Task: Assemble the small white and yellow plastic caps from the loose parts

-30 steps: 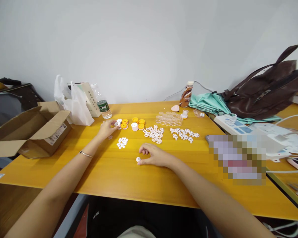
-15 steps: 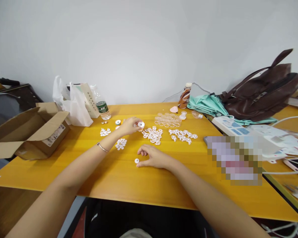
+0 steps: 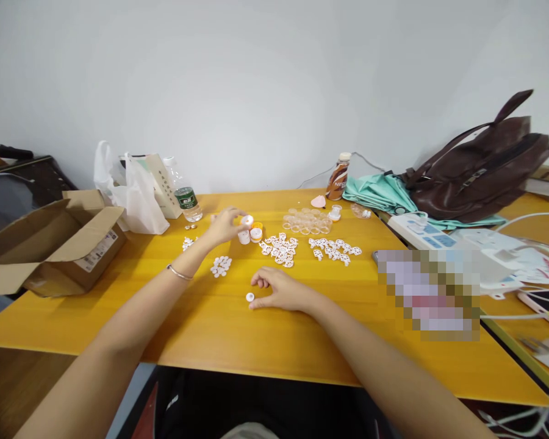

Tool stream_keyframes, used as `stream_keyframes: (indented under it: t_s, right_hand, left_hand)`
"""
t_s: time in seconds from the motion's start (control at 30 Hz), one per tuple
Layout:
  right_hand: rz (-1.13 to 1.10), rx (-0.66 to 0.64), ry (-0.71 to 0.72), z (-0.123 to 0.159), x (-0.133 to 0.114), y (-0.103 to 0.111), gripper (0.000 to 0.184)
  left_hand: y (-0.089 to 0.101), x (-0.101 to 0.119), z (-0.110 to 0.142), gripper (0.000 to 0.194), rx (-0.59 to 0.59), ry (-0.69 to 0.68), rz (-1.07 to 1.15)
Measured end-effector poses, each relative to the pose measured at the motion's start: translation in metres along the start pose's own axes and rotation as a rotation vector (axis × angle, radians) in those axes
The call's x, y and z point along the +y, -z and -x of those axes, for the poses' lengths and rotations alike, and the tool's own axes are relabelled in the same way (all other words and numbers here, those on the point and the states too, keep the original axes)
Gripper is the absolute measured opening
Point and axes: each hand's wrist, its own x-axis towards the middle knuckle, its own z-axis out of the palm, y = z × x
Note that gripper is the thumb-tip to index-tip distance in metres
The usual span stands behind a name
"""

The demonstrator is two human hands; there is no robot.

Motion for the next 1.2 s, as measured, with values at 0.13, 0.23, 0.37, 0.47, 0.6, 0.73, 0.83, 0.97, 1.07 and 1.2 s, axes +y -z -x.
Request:
stream_keyframes:
  t_s: [0.13,0.23,0.37,0.47,0.6,0.73,0.83,0.97,1.07,1.2]
  right_hand:
    - [0.004,-0.004,0.006,0.000,0.002,0.000,0.042]
    - [0.007,0.004,0.006,0.000,0.003,-0.001,0.043]
    - [0.013,0.006,0.001,-0.001,0.002,-0.001,0.043]
    - [0.008,0.002,0.001,-0.001,0.002,-0.001,0.043]
    - [0.013,-0.001,0.002,-0.001,0.002,-0.001,0.043]
    - [0.026,0.000,0.006,-0.001,0.002,-0.001,0.041]
    - [0.029,-0.003,0.007,-0.001,0.002,-0.001,0.040]
    - [0.024,-0.002,0.008,-0.001,0.002,-0.001,0.040]
    - [-0.061,-0.009,0.009,-0.001,0.004,0.001,0.039]
    - [-0.252,0.120,-0.056,-0.003,0.012,0.018,0.028]
  left_hand:
    - [0.022,-0.041,0.008,0.029,0.019,0.114,-0.011]
    - [0.029,-0.071,0.020,0.027,-0.032,0.233,-0.075]
    - [0.022,-0.090,0.031,0.030,-0.055,0.290,-0.078]
    - [0.010,-0.095,0.031,0.033,-0.088,0.280,-0.040]
    - [-0.003,-0.099,0.029,0.032,-0.111,0.256,0.003]
    - [-0.004,-0.096,0.029,0.033,-0.108,0.250,0.021]
    - [0.005,-0.081,0.035,0.034,-0.047,0.257,-0.008]
    - [0.018,-0.038,0.057,0.026,-0.041,0.023,0.085]
    - [0.019,-0.002,0.083,0.023,-0.353,-0.277,0.334]
    - [0.010,0.020,0.109,0.034,-0.452,-0.418,0.379]
